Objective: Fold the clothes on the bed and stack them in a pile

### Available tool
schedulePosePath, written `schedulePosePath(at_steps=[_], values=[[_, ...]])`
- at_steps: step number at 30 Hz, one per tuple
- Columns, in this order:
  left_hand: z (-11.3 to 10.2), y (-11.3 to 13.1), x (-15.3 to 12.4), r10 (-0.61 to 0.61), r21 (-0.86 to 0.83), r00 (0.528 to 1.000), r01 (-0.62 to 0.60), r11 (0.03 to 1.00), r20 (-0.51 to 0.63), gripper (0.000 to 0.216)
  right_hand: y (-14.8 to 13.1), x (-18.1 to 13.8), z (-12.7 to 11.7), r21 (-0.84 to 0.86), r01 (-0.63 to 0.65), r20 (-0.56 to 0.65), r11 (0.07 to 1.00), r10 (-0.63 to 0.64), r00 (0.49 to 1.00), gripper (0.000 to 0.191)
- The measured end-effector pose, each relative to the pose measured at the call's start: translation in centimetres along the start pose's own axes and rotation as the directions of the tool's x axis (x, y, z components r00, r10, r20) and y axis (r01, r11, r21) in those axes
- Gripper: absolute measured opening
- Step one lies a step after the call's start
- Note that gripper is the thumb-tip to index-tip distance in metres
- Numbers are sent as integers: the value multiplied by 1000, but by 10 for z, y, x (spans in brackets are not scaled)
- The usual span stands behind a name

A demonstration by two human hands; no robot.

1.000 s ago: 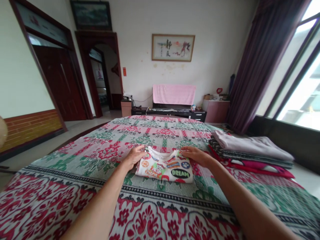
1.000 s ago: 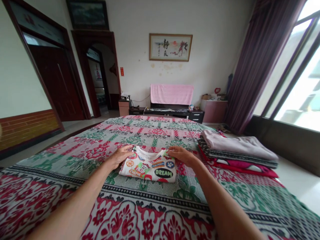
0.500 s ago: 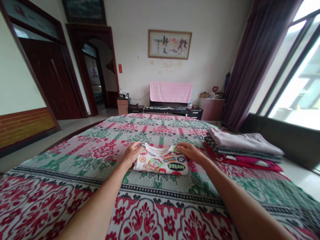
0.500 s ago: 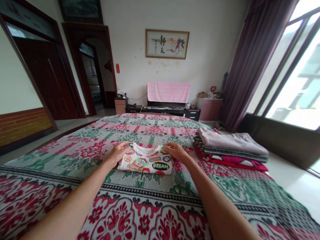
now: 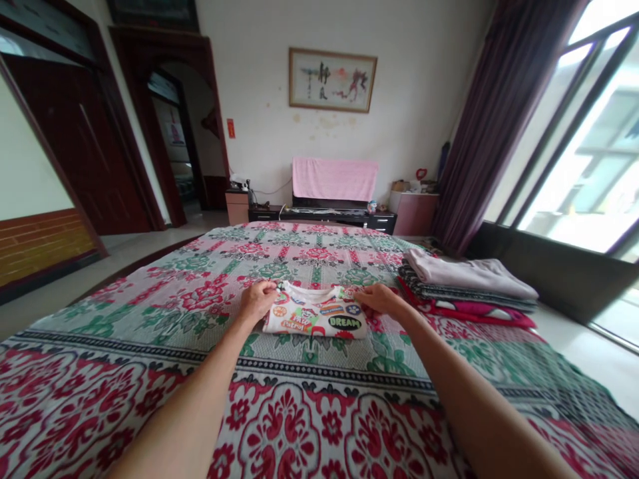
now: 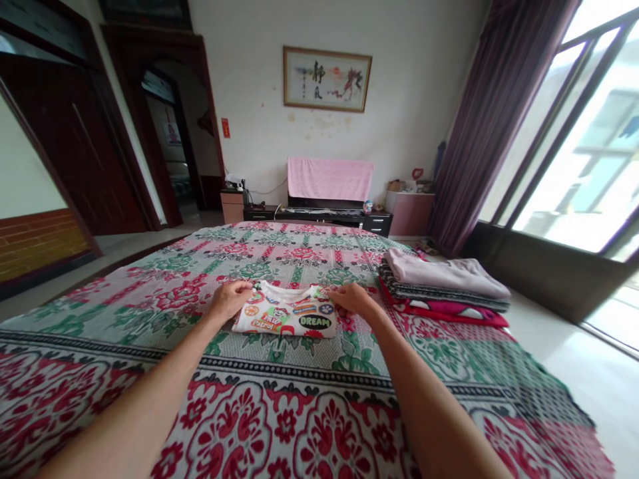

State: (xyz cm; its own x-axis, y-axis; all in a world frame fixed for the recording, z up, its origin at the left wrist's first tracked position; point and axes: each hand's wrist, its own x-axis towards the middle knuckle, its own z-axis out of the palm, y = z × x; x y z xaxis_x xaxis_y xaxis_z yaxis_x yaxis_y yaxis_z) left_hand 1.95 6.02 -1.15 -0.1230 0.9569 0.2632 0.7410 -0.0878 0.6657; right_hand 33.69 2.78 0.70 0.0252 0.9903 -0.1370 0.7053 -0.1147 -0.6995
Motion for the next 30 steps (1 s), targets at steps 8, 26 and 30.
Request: schedulePosePath(at_steps=[8,26,30], values=[[-23,-7,-6,-100,-78,977,117,990,191,41,-6,-36,-4,75,-25,134,997,15,991,36],[-25,-5,-23,-49,68,931,26,997,361,47,-8,-47,2,-28,-35,92,999,38,995,20],[-24,-5,-22,-73,85,933,46,995,353,47,-1,-45,0,35,-42,145,998,37,989,29]])
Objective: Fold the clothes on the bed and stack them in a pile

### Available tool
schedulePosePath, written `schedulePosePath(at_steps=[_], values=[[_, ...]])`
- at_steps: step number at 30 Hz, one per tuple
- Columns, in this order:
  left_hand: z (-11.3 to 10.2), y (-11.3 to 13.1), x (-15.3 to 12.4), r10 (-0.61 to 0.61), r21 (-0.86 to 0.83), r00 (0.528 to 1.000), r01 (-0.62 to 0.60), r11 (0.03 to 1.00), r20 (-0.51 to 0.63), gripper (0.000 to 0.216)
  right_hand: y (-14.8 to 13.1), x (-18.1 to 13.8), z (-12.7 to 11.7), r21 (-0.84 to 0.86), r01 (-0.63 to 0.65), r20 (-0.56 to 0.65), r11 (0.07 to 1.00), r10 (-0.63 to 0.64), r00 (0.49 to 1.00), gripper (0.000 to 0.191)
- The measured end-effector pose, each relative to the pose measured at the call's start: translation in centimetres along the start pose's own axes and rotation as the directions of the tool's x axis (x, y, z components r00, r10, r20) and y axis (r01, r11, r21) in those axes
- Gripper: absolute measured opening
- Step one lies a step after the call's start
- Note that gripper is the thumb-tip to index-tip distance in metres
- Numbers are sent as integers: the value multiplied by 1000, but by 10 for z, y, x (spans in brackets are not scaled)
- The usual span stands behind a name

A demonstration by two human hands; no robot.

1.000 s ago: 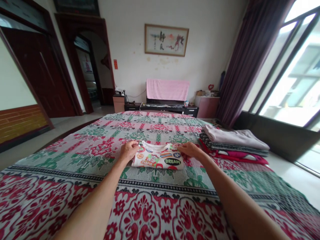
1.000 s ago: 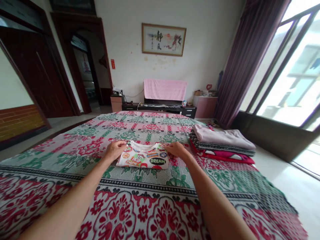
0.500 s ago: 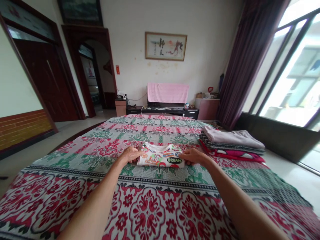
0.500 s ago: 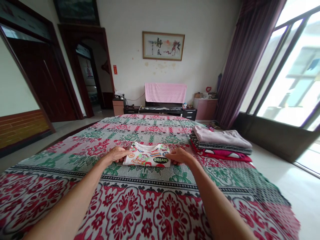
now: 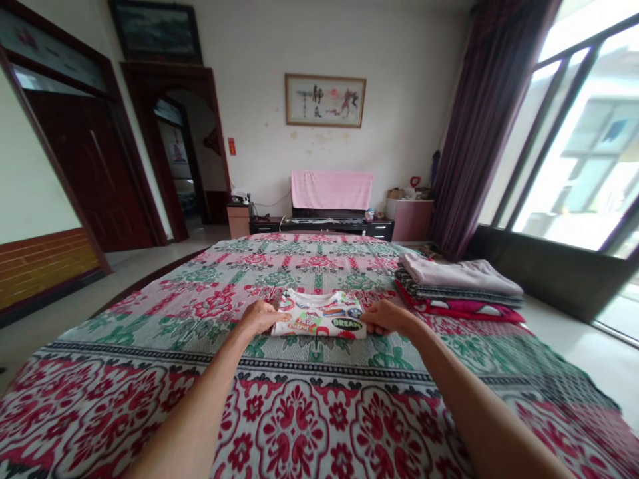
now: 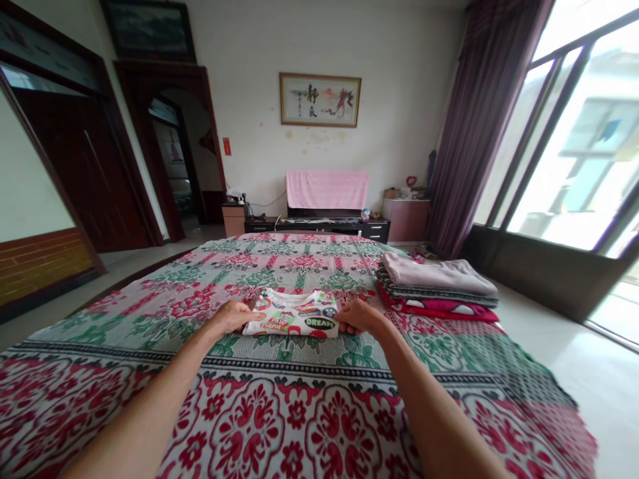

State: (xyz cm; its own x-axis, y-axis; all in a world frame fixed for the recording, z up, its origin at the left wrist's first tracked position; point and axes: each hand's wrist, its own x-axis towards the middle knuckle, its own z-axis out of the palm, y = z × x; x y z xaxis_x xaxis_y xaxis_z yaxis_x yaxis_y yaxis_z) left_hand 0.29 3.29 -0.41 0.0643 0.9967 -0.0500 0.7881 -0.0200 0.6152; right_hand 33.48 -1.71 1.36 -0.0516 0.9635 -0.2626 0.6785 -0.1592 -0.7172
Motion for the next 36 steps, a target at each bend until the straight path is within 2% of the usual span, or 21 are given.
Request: schedulePosePath(at_steps=[6,10,15,18,21,24,26,28,33,36], values=[[0,7,-7,-52,-87,999,53,995,9,51,-1,-4,2,152,-53,53,987,45,998,42],[-7,11,-13,-58,-97,996,64,993,61,54,-7,-11,1,21,-22,4,1000,22,1000,43],[-18,13,-22,-48,-70,978,63,996,204,54,-10,-21,-1,-11,45,65,999,-44,997,37],[-19,17,-26,-43,-84,977,62,995,211,51,-11,-22,-1,-13,75,107,997,-73,992,32],[-18,19,-26,-76,-46,979,86,995,191,51,-12,-17,-1,-108,22,107,994,-10,994,31],[-14,16,-18,-108,-3,988,109,994,107,51,-10,-10,-1,-185,-2,-31,983,-4,1000,35],[-10,11,-10,-118,28,993,117,993,31,51,-8,-5,-1,-207,-7,-160,978,-26,987,40],[-4,7,-2,-105,72,994,107,992,-25,49,-6,1,3,-231,-20,-240,973,-37,970,44],[6,6,6,-57,178,994,73,981,-94,32,-11,7,16,-324,0,-355,946,-122,927,35],[8,9,7,-70,197,992,91,976,-107,26,-17,7,22,-333,-29,-371,942,-103,923,26]])
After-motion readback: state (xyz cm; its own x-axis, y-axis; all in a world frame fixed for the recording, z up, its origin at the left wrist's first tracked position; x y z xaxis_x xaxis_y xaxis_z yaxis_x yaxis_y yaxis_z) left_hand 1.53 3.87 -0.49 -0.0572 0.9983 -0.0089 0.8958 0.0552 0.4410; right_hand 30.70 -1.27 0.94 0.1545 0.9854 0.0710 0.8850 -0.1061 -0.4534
